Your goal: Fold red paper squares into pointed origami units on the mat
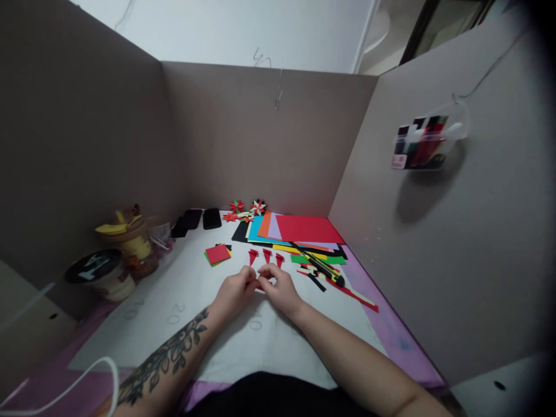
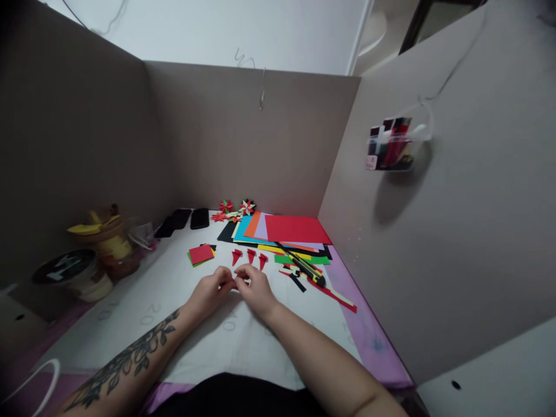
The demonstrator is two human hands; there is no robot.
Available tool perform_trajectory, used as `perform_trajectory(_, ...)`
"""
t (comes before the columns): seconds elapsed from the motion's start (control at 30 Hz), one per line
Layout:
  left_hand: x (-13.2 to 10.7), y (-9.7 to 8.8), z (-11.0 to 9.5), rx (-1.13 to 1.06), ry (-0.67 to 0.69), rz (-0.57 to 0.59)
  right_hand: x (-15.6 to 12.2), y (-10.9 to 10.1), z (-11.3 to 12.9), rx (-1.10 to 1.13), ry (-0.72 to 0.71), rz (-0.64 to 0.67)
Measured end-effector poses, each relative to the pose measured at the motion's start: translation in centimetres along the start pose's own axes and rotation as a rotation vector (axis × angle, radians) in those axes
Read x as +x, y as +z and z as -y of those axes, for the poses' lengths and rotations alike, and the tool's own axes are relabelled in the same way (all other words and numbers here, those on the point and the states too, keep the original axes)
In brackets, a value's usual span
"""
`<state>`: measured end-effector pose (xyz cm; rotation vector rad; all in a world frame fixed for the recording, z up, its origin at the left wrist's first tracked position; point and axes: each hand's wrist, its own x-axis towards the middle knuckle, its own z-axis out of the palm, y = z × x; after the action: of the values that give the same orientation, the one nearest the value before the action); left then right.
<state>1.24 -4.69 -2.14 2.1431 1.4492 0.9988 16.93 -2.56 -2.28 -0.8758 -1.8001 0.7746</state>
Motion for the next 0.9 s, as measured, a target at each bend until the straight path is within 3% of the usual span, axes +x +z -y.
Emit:
perform_trajectory(0.1, 0.1, 0.0, -0.2, -0.056, -0.020, 0.003, 0.2, -0.1, 0.0, 0.048, 0.028, -0.002)
perform_trajectory(0.27, 0.6, -0.5, -0.9, -0.292, -0.063, -0.080, 0.7, 0.1, -0.3, 0.171, 0.082, -0.169)
perform_trajectory(0.43, 0.9, -1.4, -0.5, -0.402, -0.108, -0.106, 1.2, -0.2, -0.6, 0.216, 0.084, -0.237)
perform_trajectory(0.6, 1.1, -1.9, 0.3, -0.413, -0.157, -0.176, 1.6, -1.1, -1.6, 0.257, 0.108, -0.283)
perform_trajectory(0.9, 0.9, -1.5, -0.5, -0.245, -0.110, -0.135, 1.2, -0.1, -0.8, 0.326, 0.133, -0.253)
